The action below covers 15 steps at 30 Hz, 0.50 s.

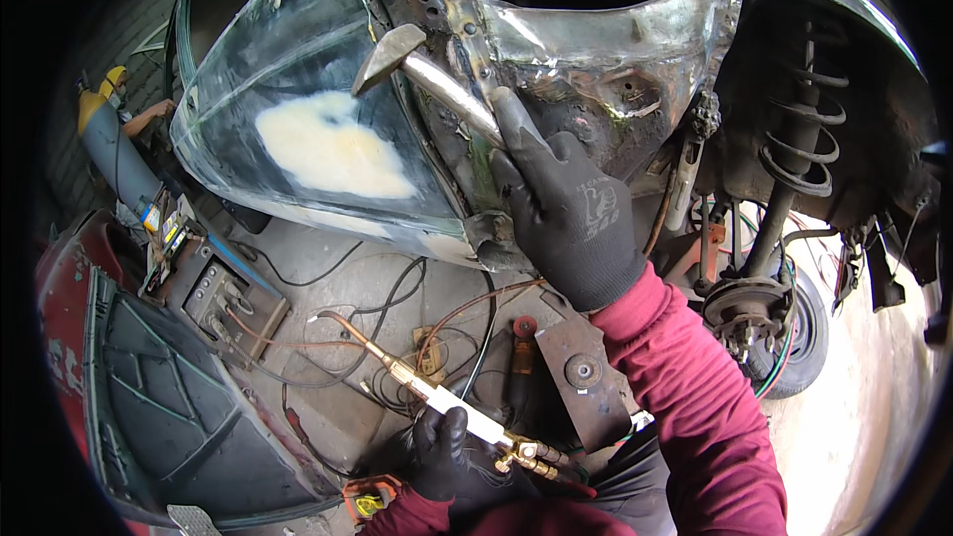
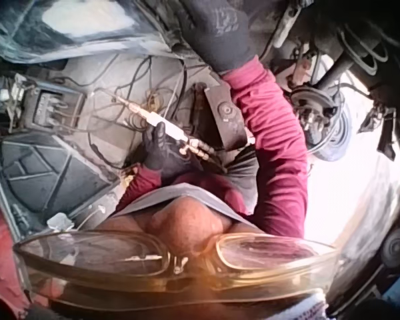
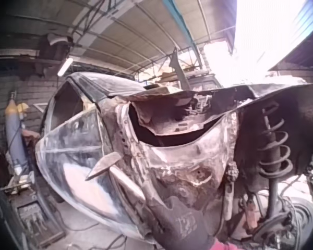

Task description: The person welds a damaged section of a car's front frame using a welding torch and filler rod. They repeatedly apply heat and filler to the joint, then use a hammer to tap and shape the weld area. The work is performed in a cluttered auto repair shop.

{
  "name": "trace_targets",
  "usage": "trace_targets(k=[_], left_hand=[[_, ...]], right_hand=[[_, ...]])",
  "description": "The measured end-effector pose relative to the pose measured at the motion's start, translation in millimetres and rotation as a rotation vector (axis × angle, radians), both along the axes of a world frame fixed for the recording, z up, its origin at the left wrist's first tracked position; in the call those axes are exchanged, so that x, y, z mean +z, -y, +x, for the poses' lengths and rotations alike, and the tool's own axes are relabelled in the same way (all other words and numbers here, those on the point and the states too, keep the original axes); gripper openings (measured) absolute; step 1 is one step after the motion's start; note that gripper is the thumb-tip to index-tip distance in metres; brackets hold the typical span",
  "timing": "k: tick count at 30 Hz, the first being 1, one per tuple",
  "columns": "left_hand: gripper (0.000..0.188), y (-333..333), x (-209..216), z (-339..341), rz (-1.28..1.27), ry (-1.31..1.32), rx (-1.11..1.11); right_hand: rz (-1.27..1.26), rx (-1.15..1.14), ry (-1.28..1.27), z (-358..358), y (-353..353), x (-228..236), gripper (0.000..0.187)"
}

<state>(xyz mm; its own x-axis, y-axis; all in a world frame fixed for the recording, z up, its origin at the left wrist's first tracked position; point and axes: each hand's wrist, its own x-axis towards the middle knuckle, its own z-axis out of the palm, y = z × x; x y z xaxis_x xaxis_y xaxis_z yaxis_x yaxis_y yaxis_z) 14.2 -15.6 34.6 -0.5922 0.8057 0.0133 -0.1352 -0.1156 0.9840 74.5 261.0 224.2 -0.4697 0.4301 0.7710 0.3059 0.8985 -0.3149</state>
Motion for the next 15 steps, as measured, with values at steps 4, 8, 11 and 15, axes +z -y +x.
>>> trace_targets(k=[4, 8, 11, 15], left_hand=[[0.043, 0.3, -3.0, 3.6, 0.022, 0.058, 0.046], [0.048, 0.8, -5.4, -1.5, 0.01, 0.037, -0.031], [0.053, 3.1, -3.9, 0.8, 0.004, 0.033, -0.025], [0.053, 0.0, 1.6, 5.7, -0.01, 0.033, 0.007]], right_hand=[[0.069, -0.053, -0.147, -7.0, -5.6, 0.1, 0.052], [0.031, -0.031, -0.132, -8.8, -5.9, -1.8, 0.05], [0.064, -0.073, -0.149, -8.1, -7.4, -1.6, 0.049], [0.124, -0.1, -0.177, -7.6, -13.3, 2.9, 0.05]])
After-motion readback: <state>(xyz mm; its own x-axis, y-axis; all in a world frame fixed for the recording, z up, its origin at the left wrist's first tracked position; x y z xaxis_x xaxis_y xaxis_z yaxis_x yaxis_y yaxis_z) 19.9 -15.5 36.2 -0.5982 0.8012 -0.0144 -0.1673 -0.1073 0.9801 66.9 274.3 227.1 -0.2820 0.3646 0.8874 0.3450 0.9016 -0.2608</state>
